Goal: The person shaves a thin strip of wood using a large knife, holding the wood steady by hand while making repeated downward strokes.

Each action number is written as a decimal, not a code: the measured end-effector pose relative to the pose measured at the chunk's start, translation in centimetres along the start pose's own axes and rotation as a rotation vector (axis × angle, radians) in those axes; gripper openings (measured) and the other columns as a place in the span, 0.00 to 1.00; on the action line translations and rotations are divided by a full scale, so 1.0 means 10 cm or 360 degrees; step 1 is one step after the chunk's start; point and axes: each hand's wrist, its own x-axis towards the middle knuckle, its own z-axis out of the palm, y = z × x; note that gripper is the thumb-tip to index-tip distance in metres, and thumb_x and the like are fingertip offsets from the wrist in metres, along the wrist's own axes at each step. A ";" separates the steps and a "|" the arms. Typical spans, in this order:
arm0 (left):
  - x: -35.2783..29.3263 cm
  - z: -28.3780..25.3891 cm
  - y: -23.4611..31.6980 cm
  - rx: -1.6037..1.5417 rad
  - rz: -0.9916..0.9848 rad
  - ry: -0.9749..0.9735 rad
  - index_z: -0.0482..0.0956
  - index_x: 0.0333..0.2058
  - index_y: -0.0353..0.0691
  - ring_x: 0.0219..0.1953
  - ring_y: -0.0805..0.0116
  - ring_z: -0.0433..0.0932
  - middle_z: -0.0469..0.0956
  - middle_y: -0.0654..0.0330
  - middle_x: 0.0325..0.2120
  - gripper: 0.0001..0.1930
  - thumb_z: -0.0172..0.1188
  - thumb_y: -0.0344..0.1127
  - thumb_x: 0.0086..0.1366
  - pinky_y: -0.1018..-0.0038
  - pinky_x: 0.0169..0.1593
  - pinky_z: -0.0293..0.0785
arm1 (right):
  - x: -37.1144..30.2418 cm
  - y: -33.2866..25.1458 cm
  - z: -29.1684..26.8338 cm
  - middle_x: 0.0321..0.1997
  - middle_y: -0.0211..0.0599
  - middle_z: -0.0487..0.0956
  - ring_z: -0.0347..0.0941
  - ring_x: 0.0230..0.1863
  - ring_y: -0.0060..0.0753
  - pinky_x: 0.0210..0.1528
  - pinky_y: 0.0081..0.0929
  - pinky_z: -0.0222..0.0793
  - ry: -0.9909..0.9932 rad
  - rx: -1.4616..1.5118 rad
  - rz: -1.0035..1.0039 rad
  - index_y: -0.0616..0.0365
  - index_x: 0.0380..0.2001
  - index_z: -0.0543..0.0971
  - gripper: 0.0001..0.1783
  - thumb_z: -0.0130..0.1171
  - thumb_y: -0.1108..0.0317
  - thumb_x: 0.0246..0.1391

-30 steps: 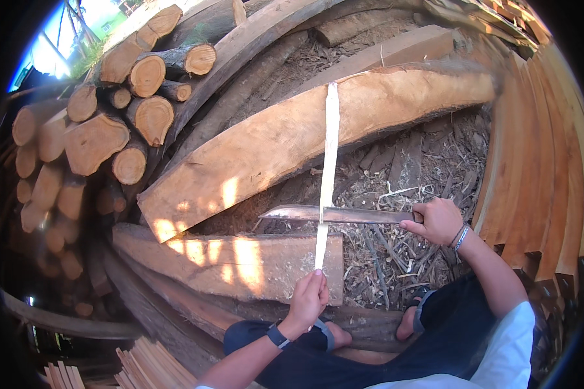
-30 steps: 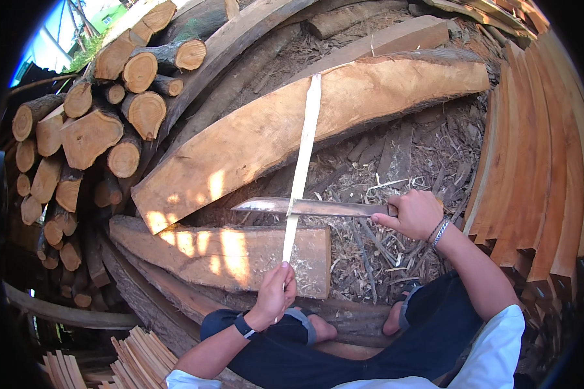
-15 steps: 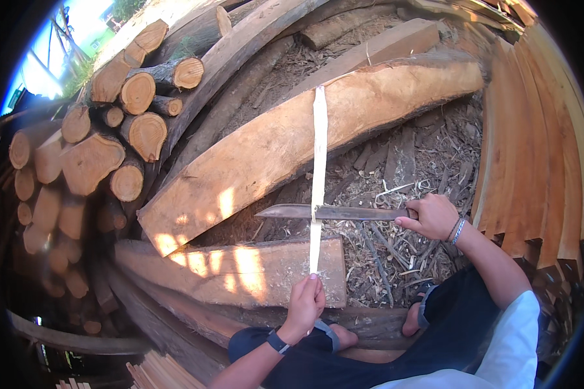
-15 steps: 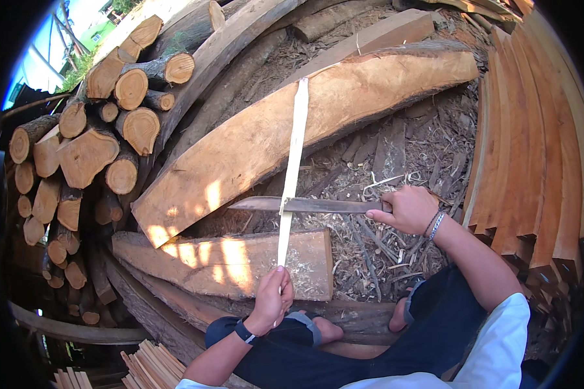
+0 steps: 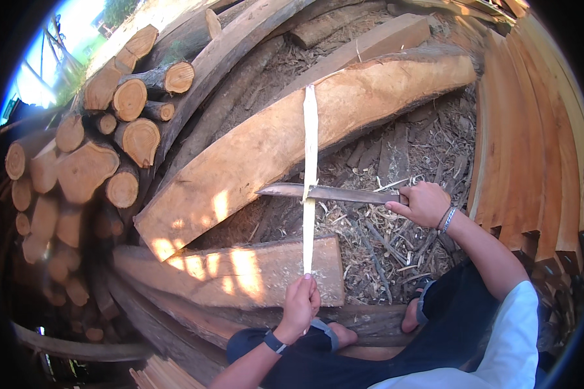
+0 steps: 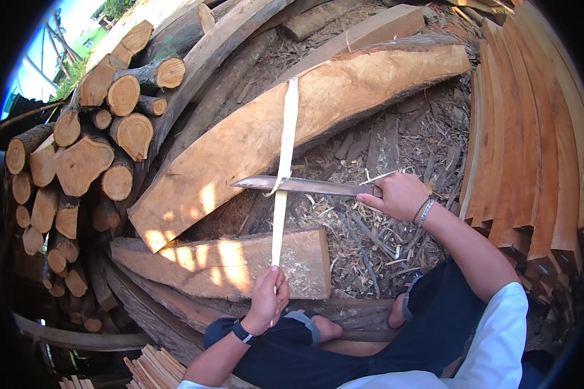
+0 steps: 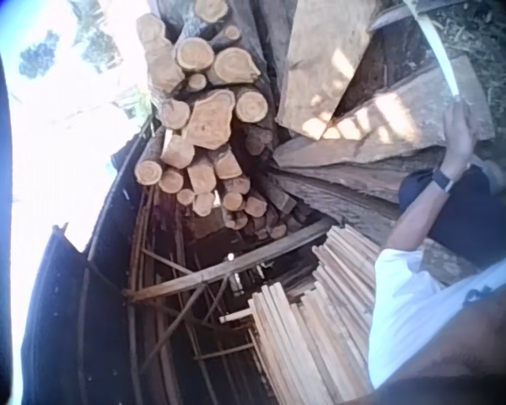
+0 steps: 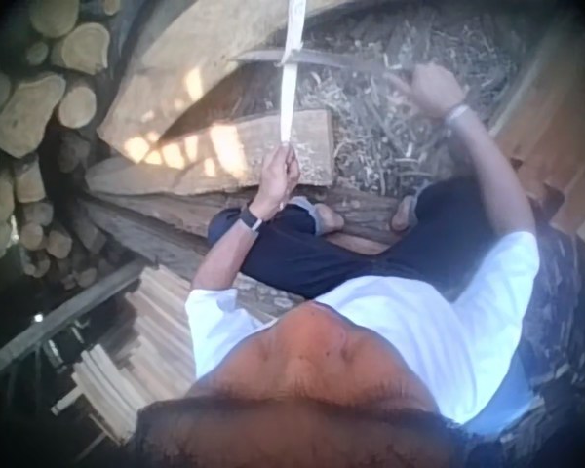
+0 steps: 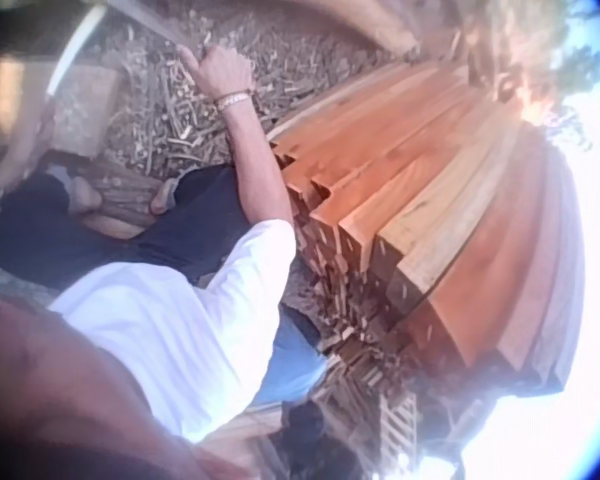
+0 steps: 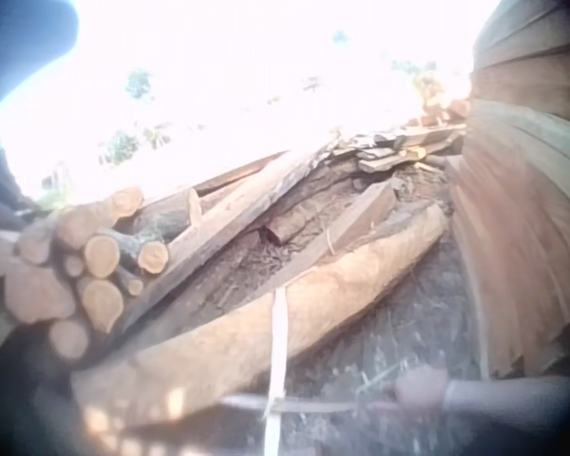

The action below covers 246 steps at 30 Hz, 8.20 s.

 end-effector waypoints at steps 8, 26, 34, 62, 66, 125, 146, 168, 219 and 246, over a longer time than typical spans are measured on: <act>0.00 0.01 0.02 -0.0044 -0.0028 -0.0002 0.60 0.25 0.45 0.09 0.80 0.51 0.58 0.68 0.09 0.19 0.37 0.45 0.77 0.78 0.12 0.44 | -0.01 0.07 0.01 0.16 0.44 0.76 0.77 0.24 0.51 0.30 0.46 0.72 0.0060 -0.0027 0.0033 0.56 0.19 0.78 0.34 0.50 0.33 0.55; 0.02 -0.02 -0.01 -0.0044 0.0008 -0.0045 0.59 0.26 0.44 0.06 0.78 0.50 0.55 0.67 0.08 0.19 0.34 0.45 0.77 0.78 0.09 0.45 | 0.05 0.19 0.05 0.17 0.48 0.77 0.78 0.26 0.53 0.34 0.47 0.74 -0.0085 0.0019 0.0146 0.56 0.22 0.82 0.39 0.45 0.29 0.56; 0.00 -0.01 -0.01 -0.0053 -0.0029 -0.0040 0.59 0.26 0.44 0.06 0.78 0.49 0.55 0.67 0.08 0.19 0.35 0.45 0.77 0.78 0.09 0.44 | 0.04 0.20 0.05 0.18 0.48 0.78 0.78 0.26 0.54 0.34 0.47 0.74 -0.0027 -0.0040 0.0131 0.57 0.19 0.81 0.40 0.44 0.29 0.56; 0.00 -0.01 0.06 -0.0093 -0.0075 -0.0055 0.59 0.26 0.45 0.06 0.77 0.48 0.55 0.66 0.08 0.19 0.33 0.45 0.77 0.77 0.10 0.45 | 0.14 0.21 0.17 0.16 0.46 0.76 0.77 0.25 0.52 0.31 0.47 0.72 0.0037 0.0009 0.0107 0.54 0.19 0.80 0.38 0.46 0.29 0.55; -0.02 -0.05 0.08 -0.0089 -0.0086 -0.0048 0.59 0.26 0.45 0.06 0.77 0.48 0.54 0.66 0.08 0.19 0.33 0.46 0.77 0.77 0.10 0.44 | 0.04 0.18 0.03 0.16 0.45 0.77 0.77 0.24 0.51 0.31 0.46 0.72 -0.0166 -0.0028 -0.0108 0.55 0.17 0.79 0.38 0.46 0.30 0.56; -0.03 -0.30 0.29 -0.0888 -0.0350 -0.0451 0.59 0.22 0.50 0.04 0.77 0.50 0.53 0.70 0.07 0.22 0.33 0.50 0.77 0.79 0.11 0.47 | 0.14 0.23 0.23 0.16 0.49 0.76 0.76 0.24 0.55 0.33 0.50 0.72 -0.0015 0.0164 0.0112 0.59 0.22 0.80 0.37 0.48 0.33 0.57; -0.01 -0.37 0.29 -0.1130 -0.0380 -0.0517 0.61 0.23 0.50 0.03 0.77 0.54 0.54 0.70 0.05 0.22 0.32 0.49 0.77 0.80 0.09 0.49 | -0.10 0.03 0.25 0.13 0.42 0.74 0.75 0.20 0.49 0.27 0.45 0.71 0.0046 0.0090 -0.0192 0.55 0.17 0.76 0.36 0.50 0.31 0.54; -0.08 -0.35 0.36 -0.0355 -0.0328 -0.0500 0.67 0.38 0.41 0.09 0.78 0.56 0.56 0.69 0.12 0.19 0.33 0.48 0.77 0.82 0.15 0.53 | -0.24 -0.16 0.32 0.19 0.49 0.77 0.76 0.25 0.54 0.33 0.48 0.71 -0.0106 0.0322 -0.0180 0.62 0.23 0.76 0.32 0.52 0.40 0.59; -0.03 -0.31 0.38 -0.0499 -0.0447 -0.0164 0.62 0.29 0.46 0.11 0.81 0.48 0.52 0.72 0.12 0.18 0.34 0.46 0.77 0.82 0.13 0.46 | -0.36 -0.35 0.38 0.18 0.52 0.77 0.76 0.23 0.58 0.31 0.50 0.71 -0.0180 0.0152 -0.0233 0.63 0.23 0.76 0.35 0.50 0.36 0.57; -0.06 -0.37 0.40 -0.0699 -0.0406 -0.0260 0.65 0.31 0.43 0.10 0.82 0.50 0.53 0.72 0.12 0.16 0.34 0.43 0.77 0.83 0.13 0.49 | -0.52 -0.45 0.30 0.15 0.49 0.76 0.76 0.22 0.53 0.27 0.46 0.72 -0.0214 0.0191 -0.0436 0.63 0.21 0.77 0.41 0.48 0.29 0.54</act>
